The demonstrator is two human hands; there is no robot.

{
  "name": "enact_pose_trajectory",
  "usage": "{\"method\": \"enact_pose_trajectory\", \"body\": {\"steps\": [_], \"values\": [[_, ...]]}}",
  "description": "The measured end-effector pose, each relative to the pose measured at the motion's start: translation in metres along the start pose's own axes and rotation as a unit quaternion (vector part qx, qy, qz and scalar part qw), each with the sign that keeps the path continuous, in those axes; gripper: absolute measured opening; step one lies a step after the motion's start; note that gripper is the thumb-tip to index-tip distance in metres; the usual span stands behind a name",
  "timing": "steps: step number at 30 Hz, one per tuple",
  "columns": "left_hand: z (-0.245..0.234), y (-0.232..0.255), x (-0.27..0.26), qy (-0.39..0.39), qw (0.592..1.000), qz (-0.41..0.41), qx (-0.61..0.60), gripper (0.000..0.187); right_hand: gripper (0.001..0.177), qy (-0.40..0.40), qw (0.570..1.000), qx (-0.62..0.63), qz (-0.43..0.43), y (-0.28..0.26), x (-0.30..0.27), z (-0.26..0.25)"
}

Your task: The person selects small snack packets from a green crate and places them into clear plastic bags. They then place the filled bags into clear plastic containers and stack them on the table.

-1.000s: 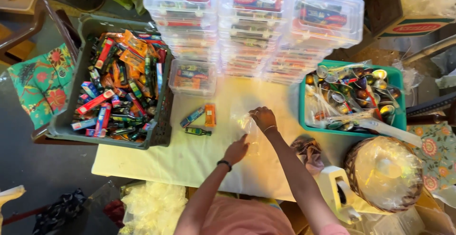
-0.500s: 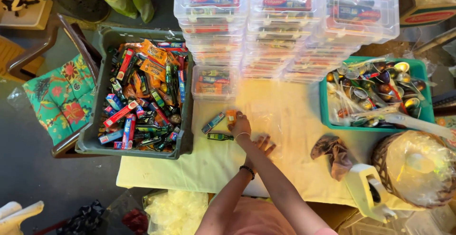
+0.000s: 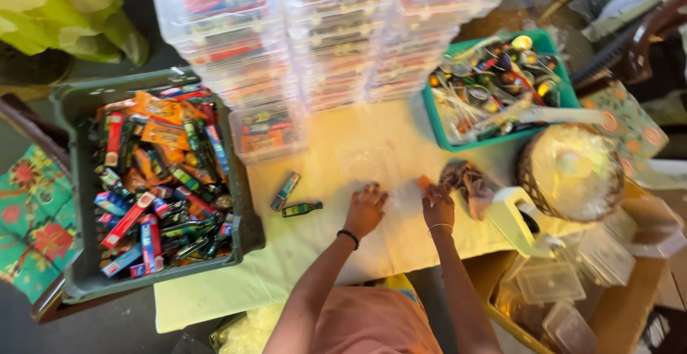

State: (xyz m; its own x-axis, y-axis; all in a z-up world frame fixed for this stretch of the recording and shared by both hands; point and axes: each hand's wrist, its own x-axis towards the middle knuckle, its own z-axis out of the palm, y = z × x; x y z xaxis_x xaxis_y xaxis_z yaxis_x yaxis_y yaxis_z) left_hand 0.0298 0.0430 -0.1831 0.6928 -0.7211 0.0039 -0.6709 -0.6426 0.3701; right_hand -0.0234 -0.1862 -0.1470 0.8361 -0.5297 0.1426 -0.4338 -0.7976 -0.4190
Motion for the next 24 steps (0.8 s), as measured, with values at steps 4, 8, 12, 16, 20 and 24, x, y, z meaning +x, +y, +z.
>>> {"method": "enact_pose_trajectory", "body": {"steps": [4, 8, 12, 16, 20, 24], "values": [[0.005, -0.004, -0.001, 0.08, 0.994, 0.033, 0.073, 0.046, 0.025, -0.009, 0.999, -0.042, -0.022, 0.045, -0.015, 0.017], [-0.005, -0.003, -0.013, 0.052, 0.996, 0.034, 0.065, 0.038, 0.054, -0.126, 0.988, -0.026, 0.086, 0.007, -0.015, -0.021], [0.016, -0.006, -0.017, 0.078, 0.995, 0.056, 0.039, 0.014, 0.045, -0.168, 0.959, 0.113, 0.2, 0.013, -0.044, -0.017], [-0.025, 0.011, 0.0, -0.018, 0.996, -0.058, -0.065, 0.006, 0.041, -0.175, 0.795, 0.52, 0.258, 0.049, -0.094, 0.01], [-0.014, 0.001, 0.021, -0.038, 0.944, -0.156, -0.289, 0.013, 0.032, -0.158, 0.759, 0.579, 0.252, 0.042, -0.119, -0.001], [0.021, -0.022, 0.041, -0.073, 0.885, -0.179, -0.423, 0.014, 0.03, -0.155, 0.779, 0.519, 0.315, 0.071, -0.14, 0.03]]}}
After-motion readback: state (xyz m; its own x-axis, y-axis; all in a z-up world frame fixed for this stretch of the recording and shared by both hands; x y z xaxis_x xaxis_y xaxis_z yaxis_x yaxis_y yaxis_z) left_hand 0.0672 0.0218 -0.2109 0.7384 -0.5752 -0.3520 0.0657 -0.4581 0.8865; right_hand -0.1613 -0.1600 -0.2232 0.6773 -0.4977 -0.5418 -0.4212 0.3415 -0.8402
